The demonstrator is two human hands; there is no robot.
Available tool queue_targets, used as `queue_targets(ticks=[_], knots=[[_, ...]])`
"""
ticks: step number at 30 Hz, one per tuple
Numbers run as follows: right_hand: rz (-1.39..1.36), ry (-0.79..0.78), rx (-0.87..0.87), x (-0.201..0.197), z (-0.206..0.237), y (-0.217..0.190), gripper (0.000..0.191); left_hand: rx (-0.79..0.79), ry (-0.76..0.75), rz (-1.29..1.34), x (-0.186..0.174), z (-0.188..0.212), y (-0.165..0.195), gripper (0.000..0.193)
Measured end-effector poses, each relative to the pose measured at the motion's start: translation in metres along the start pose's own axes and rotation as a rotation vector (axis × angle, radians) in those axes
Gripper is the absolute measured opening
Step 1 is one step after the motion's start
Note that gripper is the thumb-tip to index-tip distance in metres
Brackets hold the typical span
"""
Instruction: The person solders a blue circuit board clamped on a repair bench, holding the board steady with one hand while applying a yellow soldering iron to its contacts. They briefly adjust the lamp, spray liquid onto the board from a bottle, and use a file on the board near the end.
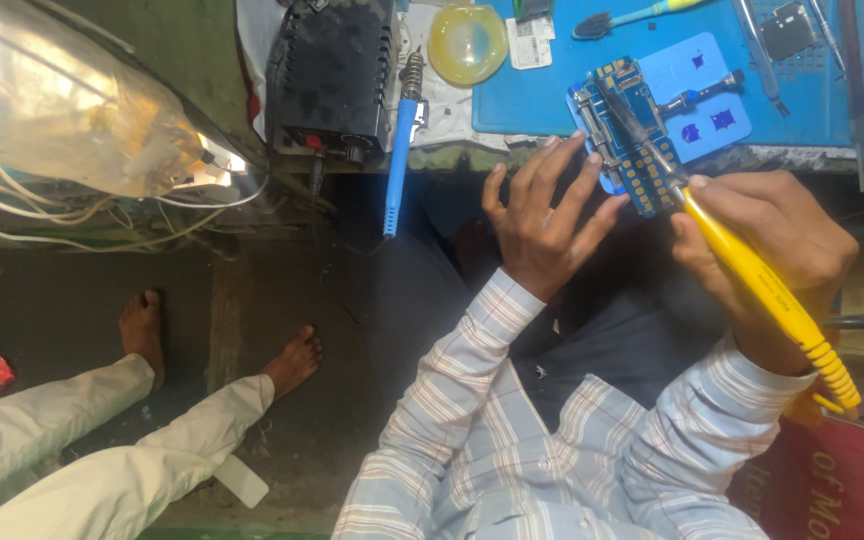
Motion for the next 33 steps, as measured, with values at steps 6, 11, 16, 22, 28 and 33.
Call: queue_targets(ticks=[6, 11, 16, 22, 28, 33], knots=[[-0.033, -0.01, 0.023, -0.003, -0.003, -0.004, 0.031, 0.007, 0.01, -0.008, 0.001, 0.0, 0.0, 0.043], [-0.019, -0.006, 0.039, -0.003, -0.005, -0.007, 0.035, 0.007, 0.011, -0.018, 0.001, 0.0, -0.001, 0.043], [0.011, -0.032, 0.037, -0.004, -0.009, -0.015, 0.041, 0.008, 0.011, -0.004, 0.002, 0.001, -0.002, 0.044], [0.04, -0.044, 0.055, -0.004, -0.013, -0.028, 0.041, 0.005, 0.011, -0.003, 0.001, 0.001, -0.001, 0.044], [0.031, -0.017, 0.008, 0.001, -0.017, -0.036, 0.033, 0.004, 0.008, -0.009, -0.001, -0.001, -0.001, 0.042], [0.118, -0.006, -0.013, 0.003, -0.018, -0.044, 0.03, -0.003, 0.0, -0.005, -0.001, -0.001, -0.001, 0.041]])
Point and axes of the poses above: each hand's wrist, its own z-axis away from the middle knuckle, its own x-axis out of the palm, y = z × x, the point moved 5 cm from there along -z, towards the middle knuckle, and after that the axes turned 5 degrees about z, right-handed, at the moved point
